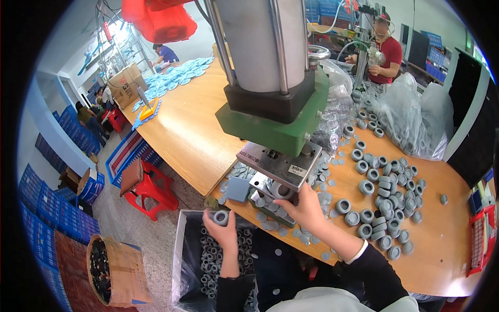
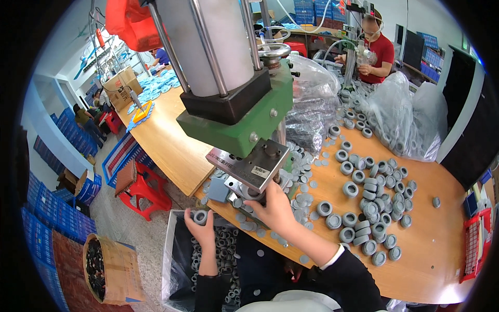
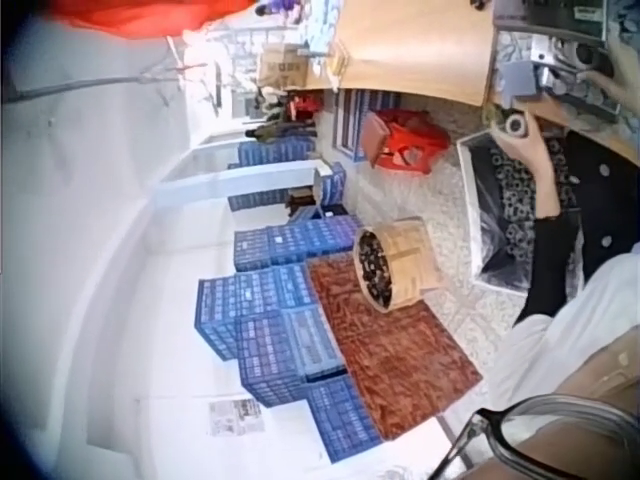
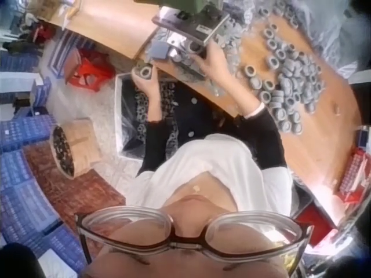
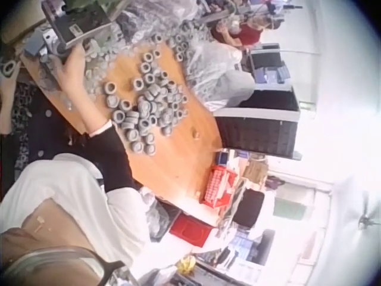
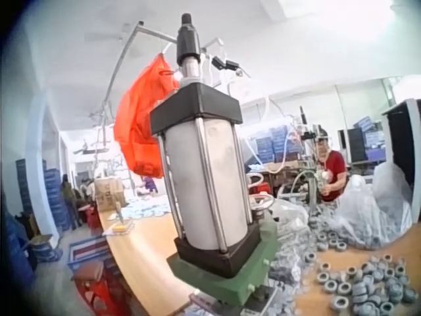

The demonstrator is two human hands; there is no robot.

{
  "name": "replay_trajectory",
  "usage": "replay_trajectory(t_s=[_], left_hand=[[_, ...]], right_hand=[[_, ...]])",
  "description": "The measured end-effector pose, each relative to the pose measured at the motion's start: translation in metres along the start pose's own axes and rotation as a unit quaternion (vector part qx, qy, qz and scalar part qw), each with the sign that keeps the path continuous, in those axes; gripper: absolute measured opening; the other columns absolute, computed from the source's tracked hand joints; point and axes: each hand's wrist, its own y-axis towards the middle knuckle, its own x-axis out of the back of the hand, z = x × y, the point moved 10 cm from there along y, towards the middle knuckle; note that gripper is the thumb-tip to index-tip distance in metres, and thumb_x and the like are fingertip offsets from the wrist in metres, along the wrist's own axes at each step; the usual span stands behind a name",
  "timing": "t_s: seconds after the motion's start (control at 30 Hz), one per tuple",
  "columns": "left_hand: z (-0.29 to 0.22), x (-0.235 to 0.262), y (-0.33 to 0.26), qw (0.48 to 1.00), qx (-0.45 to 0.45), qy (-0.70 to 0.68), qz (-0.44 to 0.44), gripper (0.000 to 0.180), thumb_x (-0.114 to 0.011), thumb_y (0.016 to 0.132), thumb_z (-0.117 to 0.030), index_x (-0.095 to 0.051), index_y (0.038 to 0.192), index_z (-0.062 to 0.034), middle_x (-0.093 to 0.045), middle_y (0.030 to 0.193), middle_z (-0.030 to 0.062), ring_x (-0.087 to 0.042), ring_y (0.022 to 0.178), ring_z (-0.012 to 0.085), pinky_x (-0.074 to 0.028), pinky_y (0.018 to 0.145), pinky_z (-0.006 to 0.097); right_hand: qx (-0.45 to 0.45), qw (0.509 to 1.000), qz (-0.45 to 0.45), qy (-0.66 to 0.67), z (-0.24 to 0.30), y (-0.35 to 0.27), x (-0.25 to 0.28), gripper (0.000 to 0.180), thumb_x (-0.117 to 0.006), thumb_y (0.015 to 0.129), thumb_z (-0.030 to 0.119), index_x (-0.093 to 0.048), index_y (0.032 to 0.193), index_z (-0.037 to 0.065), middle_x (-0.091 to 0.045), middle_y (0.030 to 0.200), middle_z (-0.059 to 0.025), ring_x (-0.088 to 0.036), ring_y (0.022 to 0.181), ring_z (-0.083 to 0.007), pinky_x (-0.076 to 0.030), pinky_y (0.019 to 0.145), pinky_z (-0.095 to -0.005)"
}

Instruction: Placing plastic ring components and small discs into an industrial press machine and operating the press.

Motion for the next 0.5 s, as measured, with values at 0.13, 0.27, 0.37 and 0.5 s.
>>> replay_trajectory(t_s=[0.13, 0.27, 0.37, 0.5], left_hand=[[0.036, 0.007, 0.013, 0.995, -0.038, 0.085, 0.029, 0.053, -0.07, 0.079, -0.02, -0.047, 0.12, 0.0044, -0.045, 0.128, 0.02, -0.037, 0.125, 0.0365, -0.031, 0.103, 0.044], [-0.007, -0.032, 0.026, 0.983, -0.131, 0.084, 0.094, 0.041, -0.065, 0.082, -0.016, -0.051, 0.116, 0.002, -0.05, 0.124, 0.0198, -0.04, 0.123, 0.0387, -0.03, 0.103, 0.046], [-0.024, -0.074, 0.03, 0.965, -0.193, 0.084, 0.156, 0.037, -0.062, 0.084, -0.018, -0.054, 0.116, -0.0002, -0.052, 0.125, 0.0163, -0.04, 0.125, 0.0382, -0.029, 0.103, 0.048], [-0.022, -0.133, 0.029, 0.917, -0.243, 0.099, 0.299, 0.032, -0.056, 0.089, -0.024, -0.059, 0.117, -0.0077, -0.054, 0.129, 0.0081, -0.039, 0.129, 0.0348, -0.028, 0.103, 0.05]], right_hand=[[0.086, 0.99, -0.039, -0.105, 0.027, -0.003, 0.002, 0.048, -0.073, 0.071, 0.008, -0.05, 0.112, -0.002, -0.057, 0.097, -0.0205, -0.058, 0.087, -0.0385, -0.05, 0.072, -0.0426], [0.076, 0.992, -0.067, -0.079, 0.032, -0.004, 0.018, 0.034, -0.071, 0.073, 0.006, -0.059, 0.104, -0.001, -0.057, 0.096, -0.0205, -0.059, 0.085, -0.0384, -0.05, 0.069, -0.0424], [0.038, 0.994, -0.059, -0.08, 0.02, 0.001, 0.014, 0.033, -0.07, 0.073, 0.006, -0.061, 0.104, 0.001, -0.06, 0.089, -0.0192, -0.061, 0.078, -0.037, -0.051, 0.066, -0.0406], [0.07, 0.989, -0.048, -0.125, 0.032, 0.015, 0.0, 0.029, -0.071, 0.073, 0.008, -0.063, 0.1, 0.002, -0.063, 0.083, -0.0182, -0.061, 0.074, -0.0357, -0.051, 0.063, -0.0394]])
